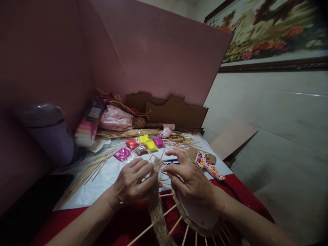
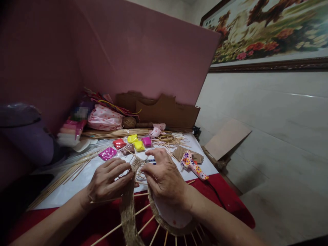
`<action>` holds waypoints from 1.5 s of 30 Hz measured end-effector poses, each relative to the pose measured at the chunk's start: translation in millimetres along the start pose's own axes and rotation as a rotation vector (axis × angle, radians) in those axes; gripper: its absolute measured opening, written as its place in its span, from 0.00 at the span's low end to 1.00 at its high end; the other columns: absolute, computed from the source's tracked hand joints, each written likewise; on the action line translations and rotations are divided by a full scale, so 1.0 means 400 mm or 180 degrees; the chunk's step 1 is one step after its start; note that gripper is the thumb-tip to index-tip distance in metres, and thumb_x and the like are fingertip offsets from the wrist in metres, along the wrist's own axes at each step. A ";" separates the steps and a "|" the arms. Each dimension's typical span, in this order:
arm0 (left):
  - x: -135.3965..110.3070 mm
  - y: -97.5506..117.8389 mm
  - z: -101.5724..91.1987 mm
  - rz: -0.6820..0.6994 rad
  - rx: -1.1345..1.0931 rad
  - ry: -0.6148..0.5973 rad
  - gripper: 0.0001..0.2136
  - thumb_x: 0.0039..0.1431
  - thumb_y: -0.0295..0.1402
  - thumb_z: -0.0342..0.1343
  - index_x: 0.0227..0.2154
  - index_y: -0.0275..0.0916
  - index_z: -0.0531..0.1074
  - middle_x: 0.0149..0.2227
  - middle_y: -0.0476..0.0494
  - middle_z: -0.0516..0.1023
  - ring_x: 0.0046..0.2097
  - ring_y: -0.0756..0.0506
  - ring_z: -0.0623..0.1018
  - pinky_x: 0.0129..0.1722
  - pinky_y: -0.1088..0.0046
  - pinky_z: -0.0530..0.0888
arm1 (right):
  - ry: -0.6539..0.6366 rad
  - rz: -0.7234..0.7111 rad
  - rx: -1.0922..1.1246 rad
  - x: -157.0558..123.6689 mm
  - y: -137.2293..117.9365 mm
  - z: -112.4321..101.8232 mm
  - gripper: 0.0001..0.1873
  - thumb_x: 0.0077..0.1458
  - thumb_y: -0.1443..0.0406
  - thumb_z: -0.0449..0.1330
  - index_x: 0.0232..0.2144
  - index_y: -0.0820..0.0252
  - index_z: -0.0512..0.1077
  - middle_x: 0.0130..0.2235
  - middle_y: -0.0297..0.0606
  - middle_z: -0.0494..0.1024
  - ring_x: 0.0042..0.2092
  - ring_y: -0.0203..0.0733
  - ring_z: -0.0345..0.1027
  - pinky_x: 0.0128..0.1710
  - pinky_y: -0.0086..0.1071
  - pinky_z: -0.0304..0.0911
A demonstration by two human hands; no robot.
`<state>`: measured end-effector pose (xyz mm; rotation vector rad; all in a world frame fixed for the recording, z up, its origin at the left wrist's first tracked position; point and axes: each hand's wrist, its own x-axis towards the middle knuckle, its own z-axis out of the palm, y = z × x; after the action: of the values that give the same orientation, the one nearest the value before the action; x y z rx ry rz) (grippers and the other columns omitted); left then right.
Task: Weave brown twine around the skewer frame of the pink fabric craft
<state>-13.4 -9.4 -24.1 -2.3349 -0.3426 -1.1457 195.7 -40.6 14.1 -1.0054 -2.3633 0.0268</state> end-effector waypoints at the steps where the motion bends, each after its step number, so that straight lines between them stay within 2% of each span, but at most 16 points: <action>1: 0.000 0.000 0.000 -0.0004 0.0000 -0.0009 0.11 0.49 0.33 0.61 0.34 0.34 0.70 0.31 0.42 0.75 0.35 0.45 0.74 0.34 0.65 0.72 | 0.0007 -0.0006 0.0014 0.000 -0.001 0.001 0.11 0.53 0.71 0.53 0.37 0.58 0.72 0.52 0.41 0.59 0.55 0.46 0.50 0.55 0.45 0.50; 8: -0.002 -0.001 -0.002 -0.0018 -0.0061 -0.0057 0.10 0.47 0.29 0.61 0.34 0.34 0.71 0.31 0.42 0.75 0.34 0.44 0.73 0.33 0.64 0.72 | 0.0018 -0.0027 0.0071 -0.003 0.000 0.006 0.11 0.55 0.71 0.52 0.38 0.57 0.71 0.53 0.41 0.59 0.56 0.45 0.50 0.55 0.45 0.52; 14: 0.001 0.000 0.000 -0.0024 -0.0040 -0.0024 0.10 0.48 0.32 0.60 0.34 0.33 0.70 0.30 0.41 0.74 0.35 0.45 0.73 0.33 0.65 0.72 | 0.0043 -0.0015 0.0098 -0.001 0.000 0.013 0.10 0.55 0.70 0.52 0.39 0.58 0.70 0.52 0.42 0.60 0.56 0.45 0.51 0.55 0.46 0.51; 19: -0.002 -0.001 0.000 -0.0050 -0.0039 -0.0081 0.09 0.50 0.33 0.59 0.34 0.35 0.70 0.31 0.42 0.74 0.35 0.45 0.73 0.33 0.66 0.72 | 0.0181 0.0015 0.0176 -0.011 -0.012 0.003 0.10 0.53 0.73 0.51 0.37 0.60 0.69 0.51 0.44 0.61 0.55 0.44 0.52 0.54 0.43 0.52; 27: -0.004 0.001 0.001 -0.0055 -0.0031 -0.0062 0.09 0.51 0.33 0.58 0.34 0.35 0.70 0.31 0.42 0.74 0.35 0.45 0.74 0.34 0.65 0.71 | -0.0059 -0.0052 -0.0057 -0.021 -0.030 0.013 0.12 0.49 0.74 0.54 0.37 0.60 0.70 0.56 0.43 0.58 0.59 0.48 0.45 0.58 0.47 0.46; 40: -0.008 0.003 0.002 -0.0042 -0.0076 -0.0112 0.08 0.50 0.29 0.57 0.34 0.34 0.70 0.32 0.41 0.75 0.36 0.44 0.74 0.34 0.64 0.72 | -0.0149 -0.0140 -0.0188 -0.012 -0.034 0.014 0.12 0.50 0.72 0.54 0.38 0.59 0.68 0.56 0.45 0.59 0.59 0.50 0.47 0.55 0.52 0.52; 45: -0.004 0.003 -0.001 -0.0037 -0.0039 -0.0055 0.07 0.50 0.29 0.57 0.33 0.34 0.70 0.31 0.41 0.75 0.35 0.44 0.74 0.34 0.64 0.72 | -0.0242 -0.0124 -0.0260 -0.012 -0.040 0.014 0.13 0.53 0.72 0.51 0.41 0.60 0.67 0.56 0.45 0.58 0.60 0.49 0.45 0.57 0.52 0.50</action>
<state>-14.2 -10.6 -25.6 -2.3577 -0.3568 -1.1367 185.0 -54.3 10.6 -1.0126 -2.4703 -0.0474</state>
